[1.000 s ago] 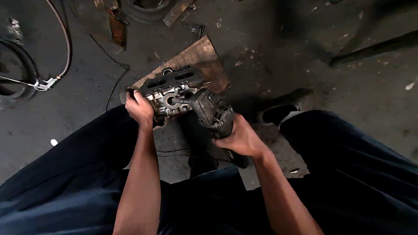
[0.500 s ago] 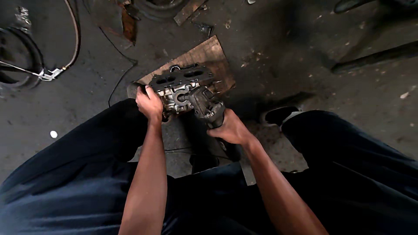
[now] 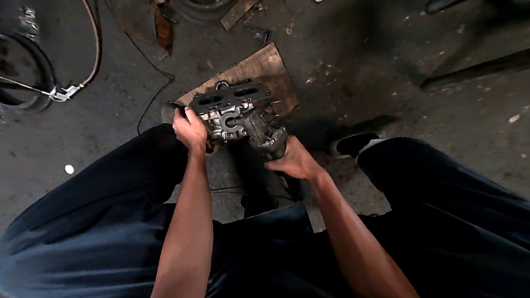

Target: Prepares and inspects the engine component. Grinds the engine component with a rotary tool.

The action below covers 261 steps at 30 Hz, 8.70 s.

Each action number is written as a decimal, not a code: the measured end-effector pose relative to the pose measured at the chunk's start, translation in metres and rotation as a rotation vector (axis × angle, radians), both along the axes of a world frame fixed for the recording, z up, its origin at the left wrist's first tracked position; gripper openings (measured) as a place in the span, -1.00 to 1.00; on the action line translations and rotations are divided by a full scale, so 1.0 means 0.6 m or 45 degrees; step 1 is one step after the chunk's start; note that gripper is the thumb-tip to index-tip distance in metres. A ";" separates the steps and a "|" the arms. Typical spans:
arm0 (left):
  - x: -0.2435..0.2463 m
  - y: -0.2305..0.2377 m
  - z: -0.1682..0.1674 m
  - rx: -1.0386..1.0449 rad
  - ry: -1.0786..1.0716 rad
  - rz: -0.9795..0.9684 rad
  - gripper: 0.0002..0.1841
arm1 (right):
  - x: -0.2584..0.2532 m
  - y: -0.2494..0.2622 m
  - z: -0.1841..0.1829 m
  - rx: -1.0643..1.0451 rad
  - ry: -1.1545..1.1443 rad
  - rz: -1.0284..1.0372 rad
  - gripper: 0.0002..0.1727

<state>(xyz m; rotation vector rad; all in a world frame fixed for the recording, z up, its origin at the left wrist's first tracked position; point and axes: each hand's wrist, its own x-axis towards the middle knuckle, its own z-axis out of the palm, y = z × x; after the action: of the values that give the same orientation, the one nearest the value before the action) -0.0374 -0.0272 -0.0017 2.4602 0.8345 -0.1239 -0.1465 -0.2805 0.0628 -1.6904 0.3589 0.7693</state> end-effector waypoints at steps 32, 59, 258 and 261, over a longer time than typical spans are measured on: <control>0.009 0.000 0.003 -0.016 -0.002 -0.007 -0.44 | -0.020 -0.028 0.057 -0.068 -0.174 0.030 -0.33; 0.051 0.001 0.013 0.039 0.011 -0.153 -0.48 | -0.010 -0.095 0.076 -0.274 -0.308 -0.715 -0.13; 0.038 0.000 0.033 -0.075 0.153 -0.053 -0.43 | -0.034 -0.025 0.052 -0.590 -0.186 -0.019 -0.30; 0.039 0.001 0.034 -0.082 0.158 -0.052 -0.43 | -0.025 -0.017 0.044 -0.628 -0.141 0.003 -0.29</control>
<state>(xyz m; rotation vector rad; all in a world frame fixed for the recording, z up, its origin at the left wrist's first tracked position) -0.0139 -0.0266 0.0189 2.4295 0.8191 -0.3164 -0.1617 -0.2905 0.0889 -2.1848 0.4974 0.6147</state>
